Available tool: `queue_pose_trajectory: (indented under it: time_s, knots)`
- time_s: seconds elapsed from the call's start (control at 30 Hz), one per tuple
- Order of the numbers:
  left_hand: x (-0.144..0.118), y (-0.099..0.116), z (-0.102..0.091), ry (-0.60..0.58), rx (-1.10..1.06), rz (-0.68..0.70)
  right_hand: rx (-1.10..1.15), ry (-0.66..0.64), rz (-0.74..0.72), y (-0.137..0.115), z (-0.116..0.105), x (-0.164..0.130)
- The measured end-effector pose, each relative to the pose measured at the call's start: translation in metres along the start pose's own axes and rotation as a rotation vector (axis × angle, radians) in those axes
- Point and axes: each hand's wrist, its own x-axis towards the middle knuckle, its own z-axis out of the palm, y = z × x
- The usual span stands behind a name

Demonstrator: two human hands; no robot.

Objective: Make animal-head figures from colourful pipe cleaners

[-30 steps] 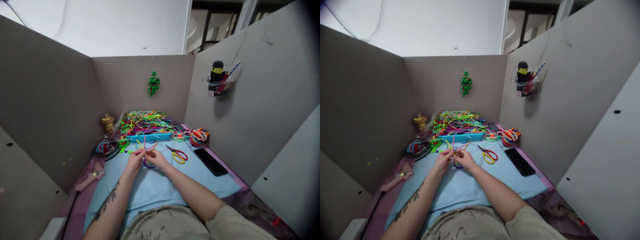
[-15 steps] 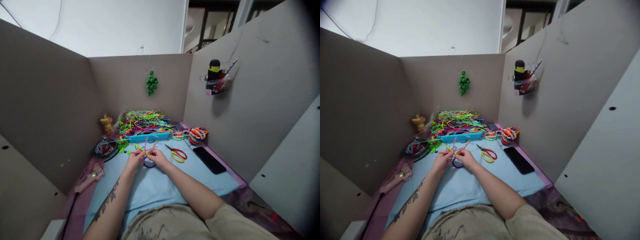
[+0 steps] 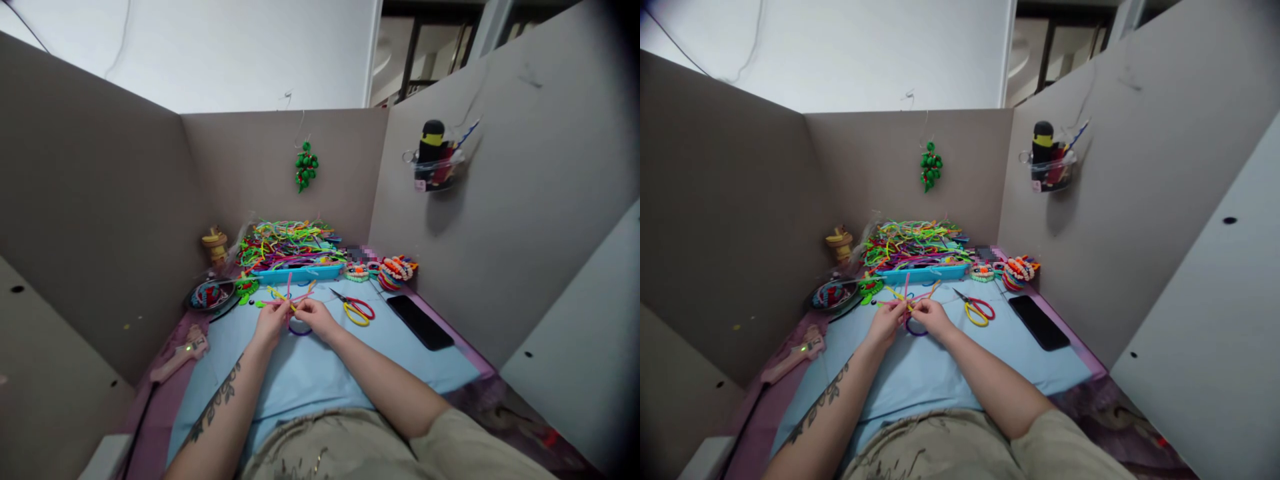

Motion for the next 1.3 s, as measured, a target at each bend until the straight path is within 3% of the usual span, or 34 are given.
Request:
queue_pose_trajectory:
  time_s: [0.43,0.67,0.9,1.13,1.3]
  knots:
    - [-0.002,0.008,0.002,-0.008,-0.214,-0.077,0.023,-0.020,0.003,0.007,-0.004,0.002]
    - [-0.006,0.011,0.004,-0.052,-0.209,-0.020,0.203,-0.035,0.037,0.006,0.000,0.005]
    - [-0.007,0.003,0.005,-0.077,-0.069,0.000,0.321,0.118,0.233,0.010,0.000,0.007]
    - [-0.004,0.001,0.005,-0.101,-0.044,-0.053,0.290,0.246,0.174,0.012,0.003,0.009]
    - [-0.003,0.000,0.005,-0.120,-0.015,-0.072,0.366,0.267,0.152,0.011,0.008,0.009]
